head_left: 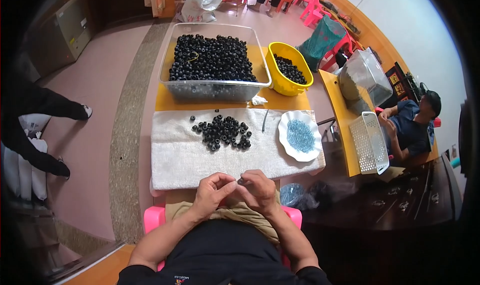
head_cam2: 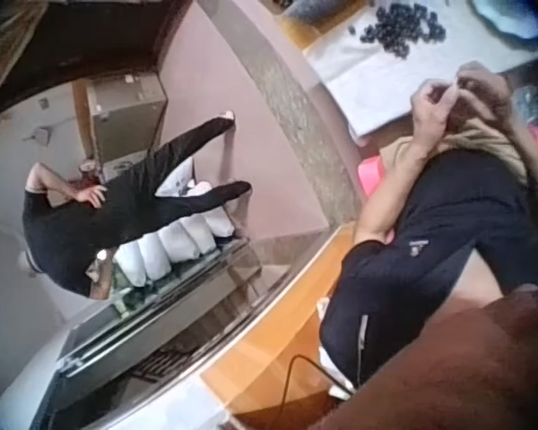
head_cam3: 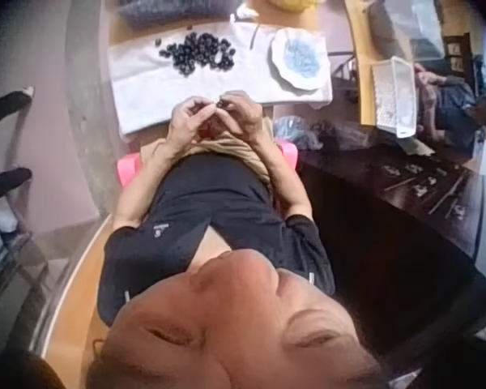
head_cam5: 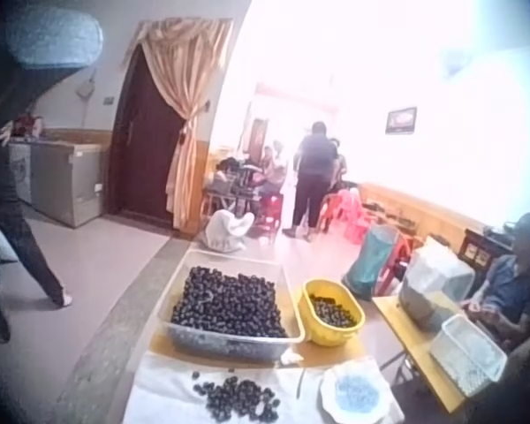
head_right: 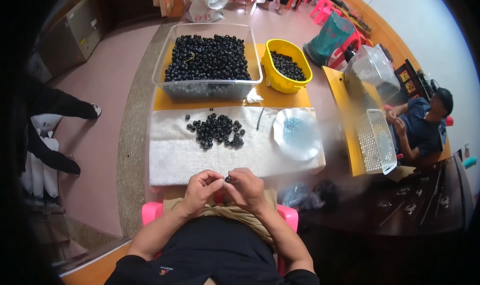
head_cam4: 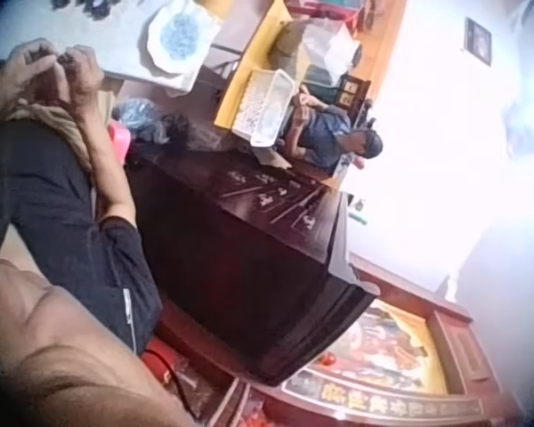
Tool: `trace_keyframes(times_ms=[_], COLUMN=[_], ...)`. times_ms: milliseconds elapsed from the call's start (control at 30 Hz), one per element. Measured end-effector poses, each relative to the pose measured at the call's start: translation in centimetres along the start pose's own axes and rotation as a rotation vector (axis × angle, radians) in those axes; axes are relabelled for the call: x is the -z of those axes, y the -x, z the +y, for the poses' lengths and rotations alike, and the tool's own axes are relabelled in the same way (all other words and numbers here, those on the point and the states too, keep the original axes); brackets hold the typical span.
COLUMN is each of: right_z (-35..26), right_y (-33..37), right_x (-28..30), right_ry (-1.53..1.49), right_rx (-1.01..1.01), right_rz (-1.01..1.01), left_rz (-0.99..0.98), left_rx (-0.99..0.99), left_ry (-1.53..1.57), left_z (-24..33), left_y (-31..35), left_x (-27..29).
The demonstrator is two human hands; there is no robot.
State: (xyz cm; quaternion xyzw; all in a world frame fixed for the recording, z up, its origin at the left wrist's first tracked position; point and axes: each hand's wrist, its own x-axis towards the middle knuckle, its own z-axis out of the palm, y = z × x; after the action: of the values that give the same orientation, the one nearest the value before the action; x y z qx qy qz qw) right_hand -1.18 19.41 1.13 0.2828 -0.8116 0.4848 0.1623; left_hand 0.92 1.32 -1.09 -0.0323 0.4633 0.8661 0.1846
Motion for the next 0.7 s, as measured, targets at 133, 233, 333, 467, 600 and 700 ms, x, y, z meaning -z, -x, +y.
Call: trace_keyframes(times_ms=[133, 233, 333, 467, 600, 700], right_z=[1.4, 3.2, 4.8, 8.1, 12.4, 14.7], right_y=[-0.8, -1.9, -4.8, -11.6, -20.4, -23.6], right_x=[1.6, 3.1, 5.2, 9.3, 13.9, 15.7], right_ry=[0.028, 0.162, 0.262, 0.461, 0.452, 0.481], right_rx=[-0.152, -0.207, -0.149, -0.088, -0.163, -0.260], right_rz=[0.079, 0.173, 0.214, 0.261, 0.337, 0.361], left_rz=[0.025, 0.015, 0.003, 0.009, -0.007, -0.018], left_rx=[0.007, -0.002, -0.037, -0.029, -0.020, -0.007], left_ry=[-0.113, -0.214, -0.236, -0.244, -0.222, -0.237], left_z=[-0.2, 0.0, 0.2, 0.4, 0.9, 1.1], left_y=[-0.2, -0.2, -0.2, -0.1, -0.2, -0.3], left_x=[0.0, 0.2, 0.2, 0.2, 0.3, 0.4])
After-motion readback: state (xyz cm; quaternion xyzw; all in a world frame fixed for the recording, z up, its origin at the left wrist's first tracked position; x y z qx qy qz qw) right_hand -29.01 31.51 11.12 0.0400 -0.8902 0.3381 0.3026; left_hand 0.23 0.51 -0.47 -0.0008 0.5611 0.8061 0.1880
